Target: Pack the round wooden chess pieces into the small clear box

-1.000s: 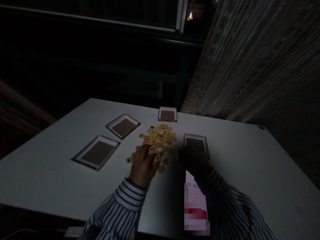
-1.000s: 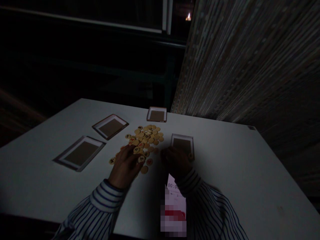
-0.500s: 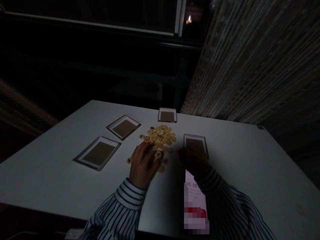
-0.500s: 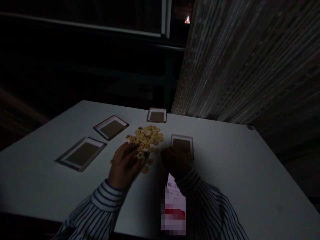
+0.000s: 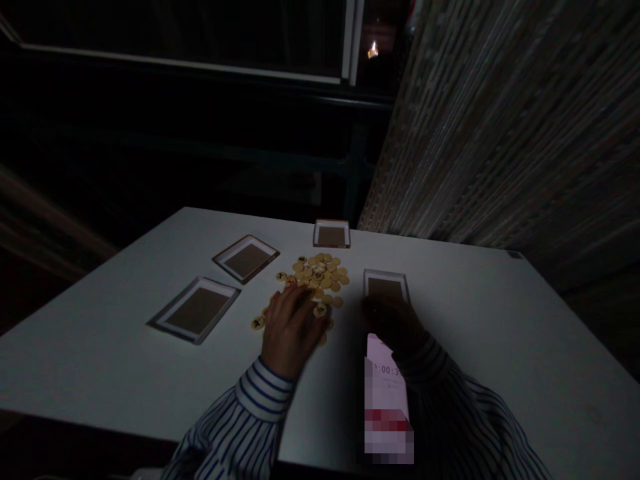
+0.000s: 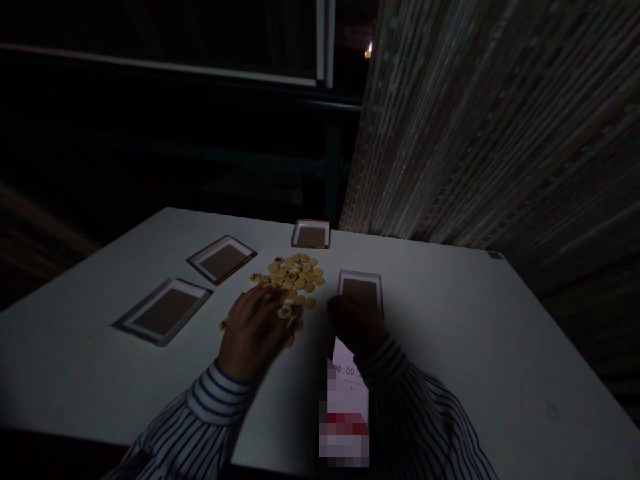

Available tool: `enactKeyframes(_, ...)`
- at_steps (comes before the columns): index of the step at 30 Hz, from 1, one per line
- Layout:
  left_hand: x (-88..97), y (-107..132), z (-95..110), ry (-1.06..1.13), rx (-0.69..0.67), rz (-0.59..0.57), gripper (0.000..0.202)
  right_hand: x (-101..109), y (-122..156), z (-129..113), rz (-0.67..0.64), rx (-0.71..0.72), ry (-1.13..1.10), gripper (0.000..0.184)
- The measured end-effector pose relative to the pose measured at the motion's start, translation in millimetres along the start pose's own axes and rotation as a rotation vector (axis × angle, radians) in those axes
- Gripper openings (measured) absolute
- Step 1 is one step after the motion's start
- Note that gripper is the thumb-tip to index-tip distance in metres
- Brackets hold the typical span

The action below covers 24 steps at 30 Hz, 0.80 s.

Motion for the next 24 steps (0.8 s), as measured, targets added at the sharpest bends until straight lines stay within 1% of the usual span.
enactKeyframes(6, -2.0, -5, 11, -0.002, -0.041, 0.014, 0.025, 8, 7, 7, 0.032, 0.009, -0.034, 0.018)
enactKeyframes(12, -7.0, -13, 24, 0.009, -0.075, 0.025, 0.024, 11, 17, 20, 0.063, 0.006, 0.003, 0.018)
enactKeyframes(18, -13.6, -21, 38, 0.025, -0.068, 0.014, 0.022, 21, 23, 30, 0.142, -0.066, -0.054, 0.020)
enactKeyframes(24, -21.7, -27, 49, 0.046, -0.072, 0.014, 0.019, 26, 28, 38, 0.231, -0.109, -0.117, 0.020)
Point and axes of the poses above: each hand's wrist, its own y-axis away from the middle knuckle, its own x-axis out of the back of the hand, z = x × y, the point moved 7 cm from there along -y, towards the middle knuckle, and after that the axes turned 1 degree about -z, right-handed, at the moved point
